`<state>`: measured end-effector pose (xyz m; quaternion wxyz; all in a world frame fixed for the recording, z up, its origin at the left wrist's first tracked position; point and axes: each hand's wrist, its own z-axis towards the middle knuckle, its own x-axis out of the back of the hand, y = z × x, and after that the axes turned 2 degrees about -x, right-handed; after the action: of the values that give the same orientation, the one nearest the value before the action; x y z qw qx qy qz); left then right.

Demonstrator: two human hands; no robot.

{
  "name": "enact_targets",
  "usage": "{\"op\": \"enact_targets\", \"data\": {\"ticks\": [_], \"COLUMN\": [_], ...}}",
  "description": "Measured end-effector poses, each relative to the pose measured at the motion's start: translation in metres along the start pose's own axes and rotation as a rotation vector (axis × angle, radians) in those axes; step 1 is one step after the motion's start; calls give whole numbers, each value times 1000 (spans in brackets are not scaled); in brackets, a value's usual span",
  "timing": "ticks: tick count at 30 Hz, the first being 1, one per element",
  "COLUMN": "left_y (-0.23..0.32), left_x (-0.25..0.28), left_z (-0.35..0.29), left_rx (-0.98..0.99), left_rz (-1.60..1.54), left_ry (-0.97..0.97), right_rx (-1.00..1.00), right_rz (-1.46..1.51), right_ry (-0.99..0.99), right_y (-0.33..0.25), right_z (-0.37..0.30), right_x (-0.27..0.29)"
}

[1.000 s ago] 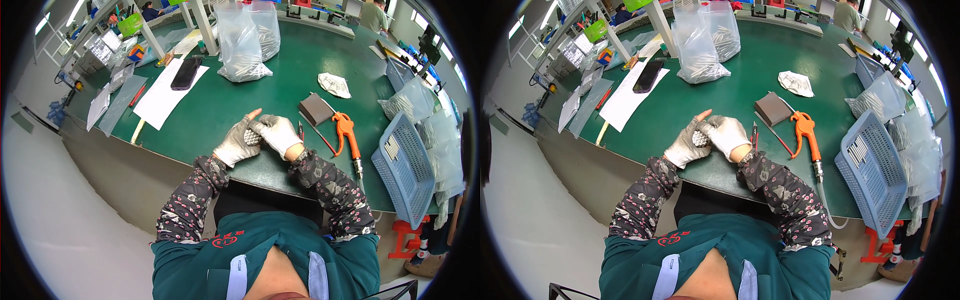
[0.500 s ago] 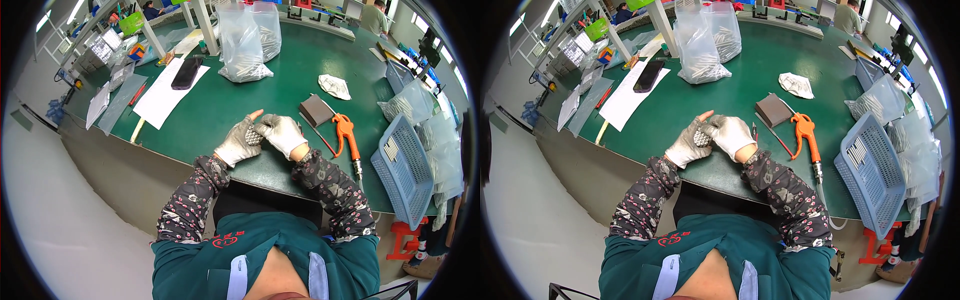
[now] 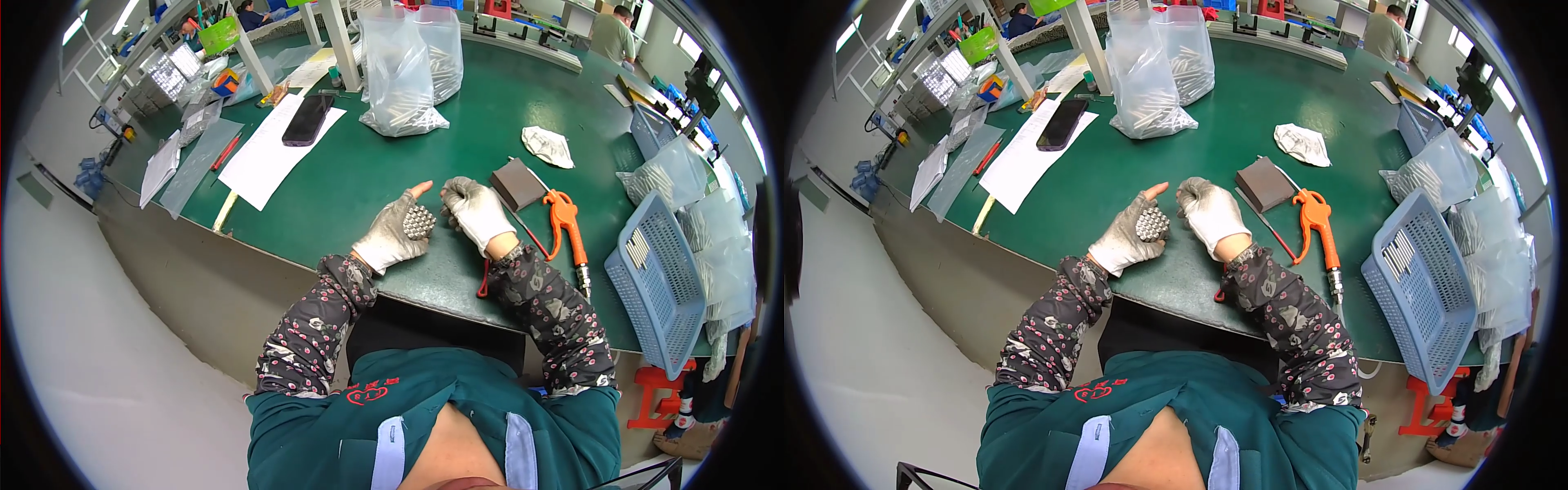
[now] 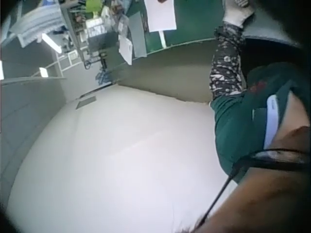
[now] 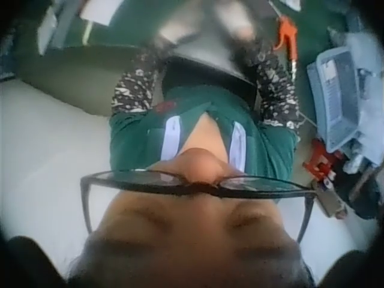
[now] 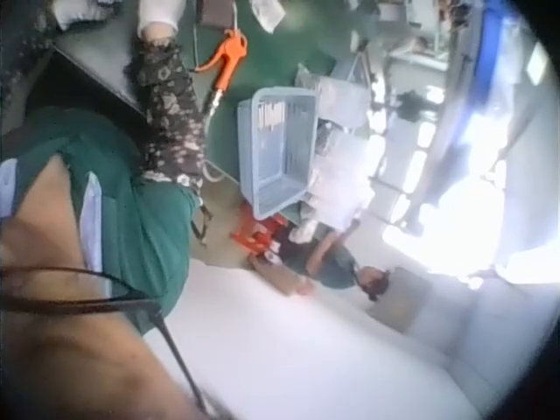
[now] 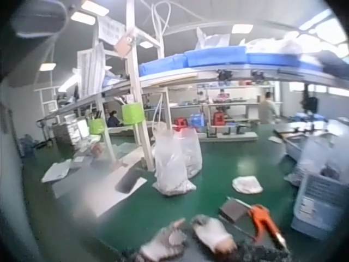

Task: Inspecting and cleaning small metal cylinders at an industrial workbench using a sanding block.

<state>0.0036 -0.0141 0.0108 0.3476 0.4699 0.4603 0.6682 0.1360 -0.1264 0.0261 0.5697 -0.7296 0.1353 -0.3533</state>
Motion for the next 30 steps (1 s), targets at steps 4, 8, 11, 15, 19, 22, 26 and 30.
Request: {"op": "enact_targets", "data": {"ticks": [4,8,11,15,19,22,26,30], "left_y": [-2,-5,-12,-14,-9,-11,-1,1], "left_x": [0,3,3,3,0,2,1,3], "left_z": [0,0,2,3,3,1,-1,-2], "left_rx": [-24,15,-8,-196,-133,-117,71,33], "left_rz": [-1,-85,-62,141,78,45,-83,-26], "left_ry": [-9,-36,-25,53,41,27,-55,-43], "right_rx": [65,11,-46,159,179,280,243,155], "right_rz": [-84,-136,-138,-322,-230,-191,-67,-176], "right_ry": [-9,-34,-16,-13,-139,-189,-19,150], "right_y": [1,-9,-8,-16,-5,-6,1,-11], "right_z": [-1,-5,-4,-8,3,1,3,-2], "right_x": [1,3,2,-12,-14,-9,8,28]}}
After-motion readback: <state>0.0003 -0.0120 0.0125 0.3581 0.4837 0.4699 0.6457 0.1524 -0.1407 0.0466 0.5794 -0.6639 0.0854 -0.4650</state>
